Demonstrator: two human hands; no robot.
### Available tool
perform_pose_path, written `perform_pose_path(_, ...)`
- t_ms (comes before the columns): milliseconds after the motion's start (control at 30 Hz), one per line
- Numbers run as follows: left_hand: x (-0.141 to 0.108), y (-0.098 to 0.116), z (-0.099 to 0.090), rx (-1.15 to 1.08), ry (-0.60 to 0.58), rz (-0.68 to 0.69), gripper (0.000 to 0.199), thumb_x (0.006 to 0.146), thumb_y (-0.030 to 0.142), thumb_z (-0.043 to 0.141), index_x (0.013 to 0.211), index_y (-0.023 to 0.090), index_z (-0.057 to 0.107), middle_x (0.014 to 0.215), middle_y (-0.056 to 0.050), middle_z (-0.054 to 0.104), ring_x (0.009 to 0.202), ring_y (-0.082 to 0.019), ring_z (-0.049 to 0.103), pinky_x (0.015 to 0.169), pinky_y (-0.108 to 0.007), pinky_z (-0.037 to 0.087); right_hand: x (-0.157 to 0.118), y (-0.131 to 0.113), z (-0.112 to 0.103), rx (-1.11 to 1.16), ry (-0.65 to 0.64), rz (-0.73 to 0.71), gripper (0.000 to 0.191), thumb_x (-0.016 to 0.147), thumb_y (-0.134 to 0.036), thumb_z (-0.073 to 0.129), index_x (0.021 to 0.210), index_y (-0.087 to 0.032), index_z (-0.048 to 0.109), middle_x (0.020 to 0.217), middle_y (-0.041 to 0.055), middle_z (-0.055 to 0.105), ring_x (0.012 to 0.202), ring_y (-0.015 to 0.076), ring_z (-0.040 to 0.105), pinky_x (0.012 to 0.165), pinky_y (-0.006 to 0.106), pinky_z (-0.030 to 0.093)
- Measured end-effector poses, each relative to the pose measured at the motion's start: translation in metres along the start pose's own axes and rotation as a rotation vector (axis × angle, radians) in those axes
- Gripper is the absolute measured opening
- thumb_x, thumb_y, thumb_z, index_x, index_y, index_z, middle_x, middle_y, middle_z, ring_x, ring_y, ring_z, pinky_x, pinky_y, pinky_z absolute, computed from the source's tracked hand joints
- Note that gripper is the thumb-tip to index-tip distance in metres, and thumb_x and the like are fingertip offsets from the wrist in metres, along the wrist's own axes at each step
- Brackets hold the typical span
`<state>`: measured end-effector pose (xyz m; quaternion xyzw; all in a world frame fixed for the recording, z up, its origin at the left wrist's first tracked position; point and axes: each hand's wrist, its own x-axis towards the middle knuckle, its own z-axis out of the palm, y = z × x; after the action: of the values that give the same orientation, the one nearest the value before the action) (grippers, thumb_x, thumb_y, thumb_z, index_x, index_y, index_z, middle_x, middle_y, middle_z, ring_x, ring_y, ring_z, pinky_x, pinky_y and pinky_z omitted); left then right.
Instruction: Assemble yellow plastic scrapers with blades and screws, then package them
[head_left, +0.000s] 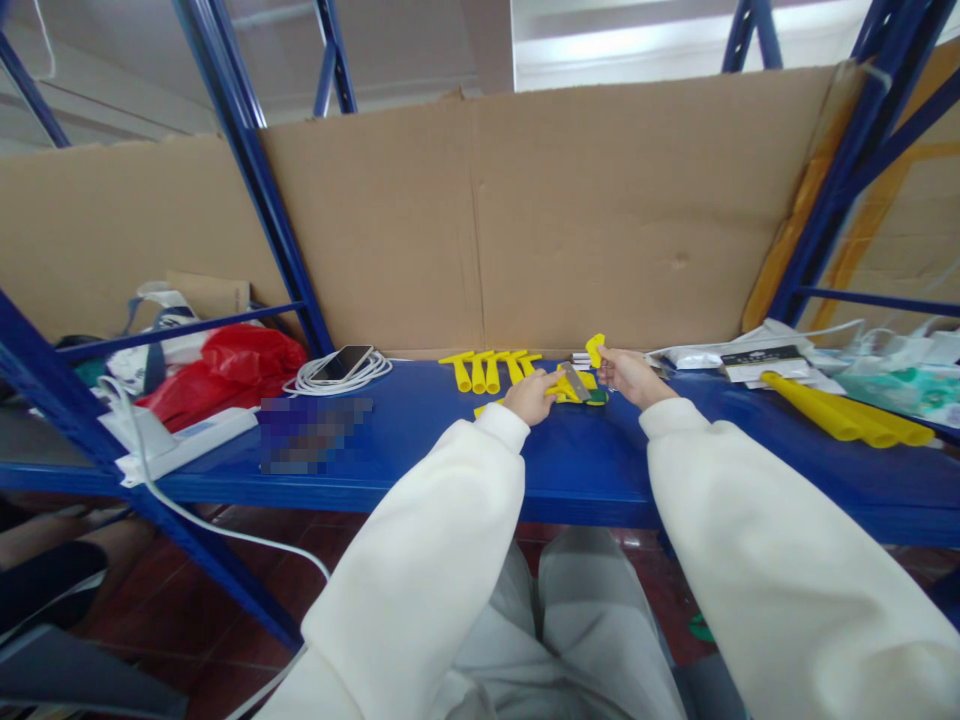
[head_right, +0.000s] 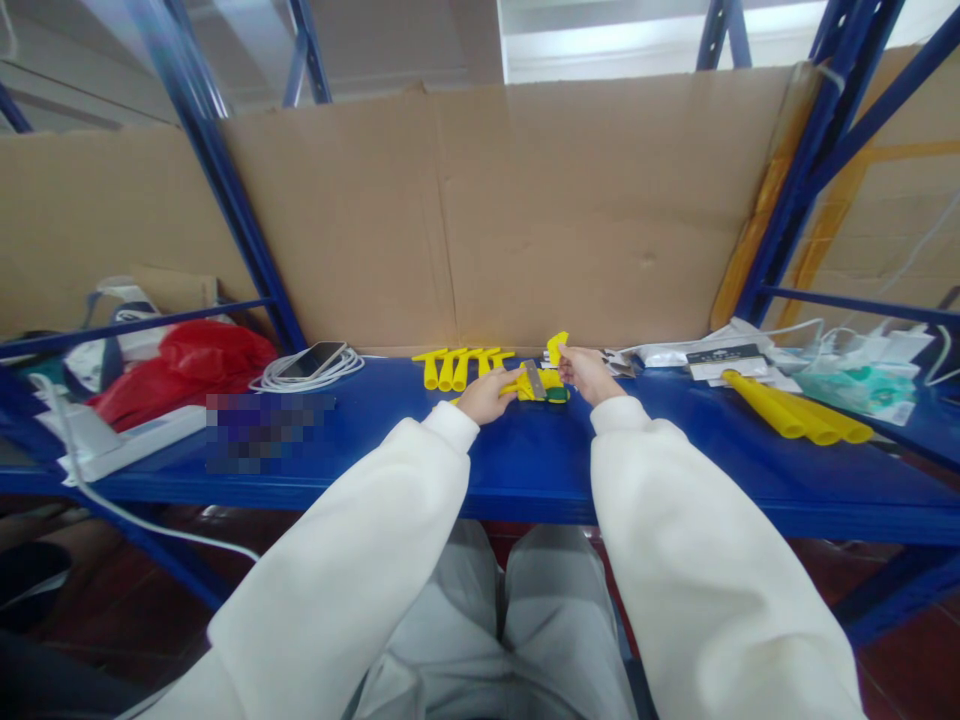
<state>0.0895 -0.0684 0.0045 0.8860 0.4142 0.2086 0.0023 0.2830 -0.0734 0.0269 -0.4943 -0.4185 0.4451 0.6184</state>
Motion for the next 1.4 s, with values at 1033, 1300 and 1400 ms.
perform_pose_path(1033, -0.001, 0.007, -0.005, -0.117, -0.002, -0.084, 0.067, 0.093, 0.02, 0.058, 0.155, 0.011, 0.033, 0.147, -0.017, 0.054, 0.134, -0.025, 0.054, 0.113, -0.037, 0.041, -0.017, 0.004, 0.01, -0.532, -0.241, -0.143, 0.046, 0.067, -0.048, 0.079, 0.054, -0.02, 0.045, 0.042, -0.0086, 0.032, 0.041, 0.0041, 0.025, 0.041, 0.022, 0.017)
perform_pose_path(1300, 0.001, 0.002, -0.001, -0.128, 0.018, -0.073, 0.066, 0.092, 0.022, 0.059, 0.153, 0.015, 0.035, 0.145, -0.015, 0.057, 0.131, -0.025, 0.057, 0.11, -0.038, 0.043, -0.014, 0.005, 0.012, -0.594, -0.217, -0.164, 0.039, 0.068, -0.046, 0.076, 0.057, -0.019, 0.049, 0.042, -0.0081, 0.036, 0.041, 0.0048, 0.028, 0.041, 0.022, 0.019)
perform_pose_path(1400, 0.002, 0.001, 0.0, -0.134, 0.017, -0.068, 0.065, 0.092, 0.023, 0.059, 0.153, 0.016, 0.036, 0.145, -0.014, 0.057, 0.131, -0.025, 0.057, 0.11, -0.038, 0.044, -0.013, 0.006, 0.011, -0.588, -0.222, -0.159, 0.037, 0.068, -0.044, 0.075, 0.059, -0.02, 0.049, 0.043, -0.0082, 0.036, 0.041, 0.0049, 0.029, 0.041, 0.022, 0.019)
